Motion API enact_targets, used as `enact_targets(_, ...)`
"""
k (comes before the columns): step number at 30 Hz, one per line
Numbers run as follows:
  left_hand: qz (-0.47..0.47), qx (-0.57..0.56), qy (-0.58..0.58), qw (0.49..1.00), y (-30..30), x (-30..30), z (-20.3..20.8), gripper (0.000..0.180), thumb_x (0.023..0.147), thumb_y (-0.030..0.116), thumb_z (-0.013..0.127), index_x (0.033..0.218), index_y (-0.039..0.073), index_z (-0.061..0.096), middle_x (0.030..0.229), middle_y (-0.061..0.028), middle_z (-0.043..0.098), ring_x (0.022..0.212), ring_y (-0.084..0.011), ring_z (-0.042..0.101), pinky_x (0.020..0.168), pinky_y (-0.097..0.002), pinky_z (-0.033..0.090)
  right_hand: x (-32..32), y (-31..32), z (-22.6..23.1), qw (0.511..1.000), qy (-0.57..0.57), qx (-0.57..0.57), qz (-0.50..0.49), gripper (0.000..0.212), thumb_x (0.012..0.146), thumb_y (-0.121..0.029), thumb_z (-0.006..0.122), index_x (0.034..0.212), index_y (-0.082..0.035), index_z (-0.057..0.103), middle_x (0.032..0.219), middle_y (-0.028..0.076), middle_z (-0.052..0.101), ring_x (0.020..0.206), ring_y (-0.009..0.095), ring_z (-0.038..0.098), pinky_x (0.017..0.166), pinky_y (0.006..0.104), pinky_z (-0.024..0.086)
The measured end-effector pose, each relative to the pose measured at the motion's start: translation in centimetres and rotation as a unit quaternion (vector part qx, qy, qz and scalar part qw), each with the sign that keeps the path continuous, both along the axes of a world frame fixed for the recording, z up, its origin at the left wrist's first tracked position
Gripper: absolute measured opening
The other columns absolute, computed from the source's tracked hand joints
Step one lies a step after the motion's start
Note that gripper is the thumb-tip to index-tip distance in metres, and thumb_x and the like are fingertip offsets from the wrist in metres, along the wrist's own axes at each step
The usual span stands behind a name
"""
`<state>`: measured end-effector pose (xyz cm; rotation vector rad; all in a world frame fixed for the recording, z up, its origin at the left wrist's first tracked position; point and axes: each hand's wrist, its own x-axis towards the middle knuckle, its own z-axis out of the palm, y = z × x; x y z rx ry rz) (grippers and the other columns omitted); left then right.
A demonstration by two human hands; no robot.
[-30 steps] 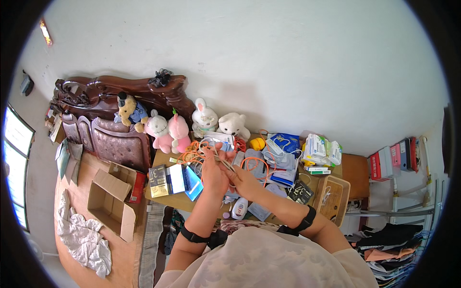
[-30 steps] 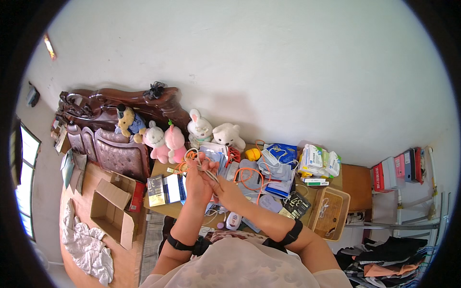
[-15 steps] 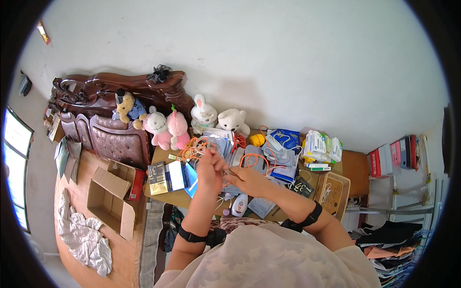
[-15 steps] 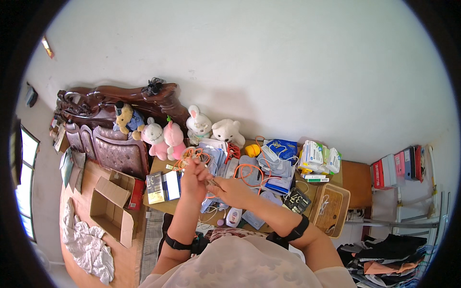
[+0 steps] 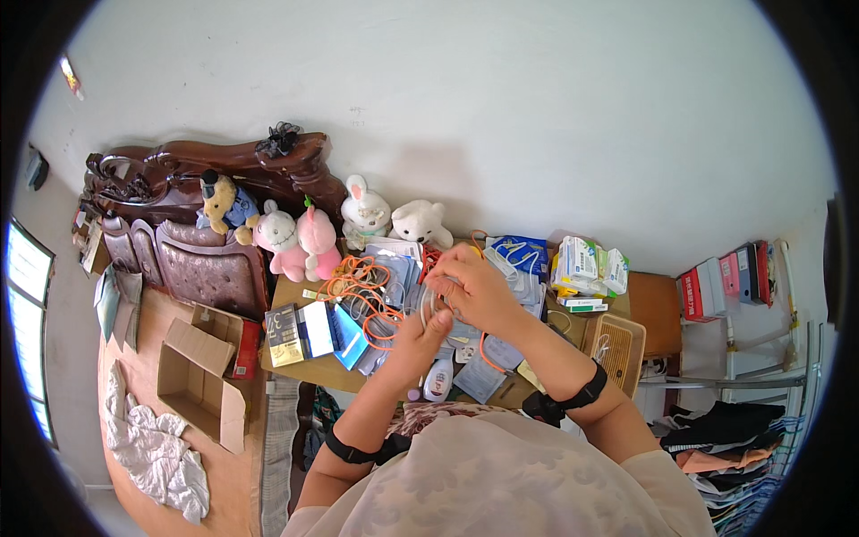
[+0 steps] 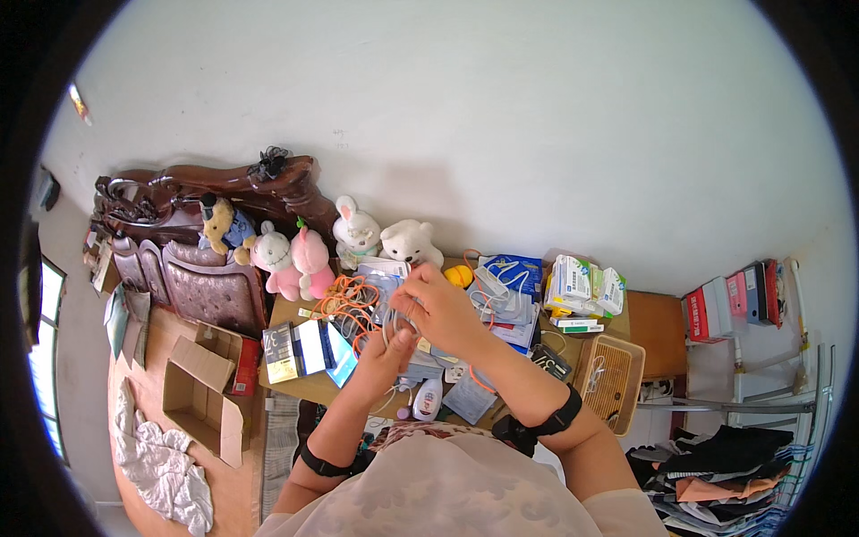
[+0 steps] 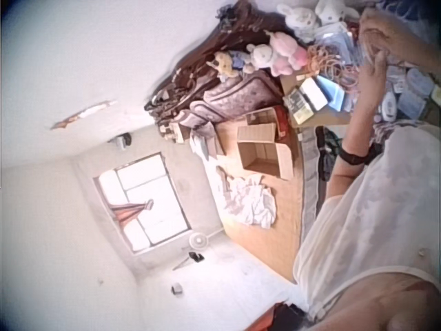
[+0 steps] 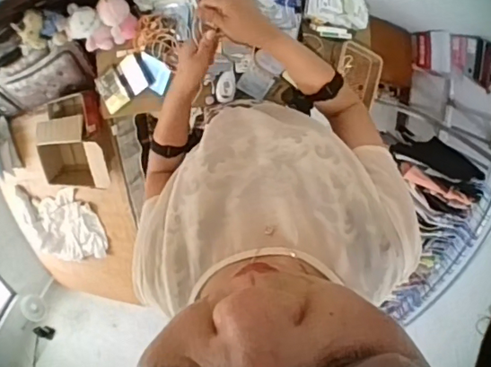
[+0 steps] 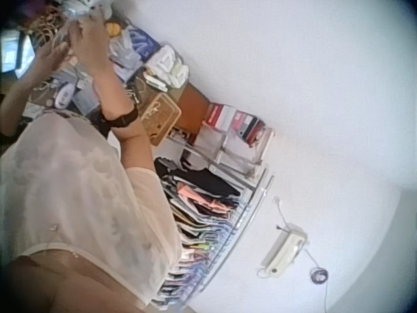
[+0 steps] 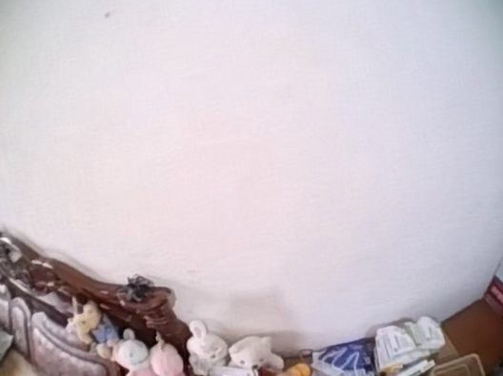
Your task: The person picks up, sorts, and organizes several product boxes and bundled cables on a table next to a bed.
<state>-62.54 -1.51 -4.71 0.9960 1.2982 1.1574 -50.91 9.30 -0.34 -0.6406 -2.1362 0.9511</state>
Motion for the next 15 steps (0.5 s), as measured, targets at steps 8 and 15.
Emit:
enact_targets(8, 0.032, 0.112, -0.012, 0.993, 1.0, -0.2, -1.7, 0.04, 0.087, 0.044, 0.059, 0.095, 0.006, 0.053, 0.081, 0.0009, 0.052, 0.07, -0.01, 0.048, 0.062, -0.0257, 0.041, 0.8, -1.4, -1.8, 0.992, -0.028, 0.11, 0.049, 0.013, 0.084, -0.016, 0.059, 0.09, -0.005, 0.063, 0.083, 0.009, 0.057, 0.071, 0.028, 0.058, 0.06, 0.0344, 0.046)
enact_targets(15, -0.1, -0.034, -0.102, 0.989, 0.3, -1.0, -0.8, 0.043, 0.082, 0.045, 0.064, 0.097, 0.005, 0.056, 0.073, 0.0032, 0.049, 0.063, -0.0061, 0.043, 0.054, -0.0217, 0.034, 1.3, -0.7, -1.6, 0.992, -0.007, 0.028, 0.122, 0.018, 0.081, -0.004, 0.058, 0.098, -0.006, 0.063, 0.081, 0.006, 0.054, 0.076, 0.023, 0.057, 0.07, 0.0321, 0.047)
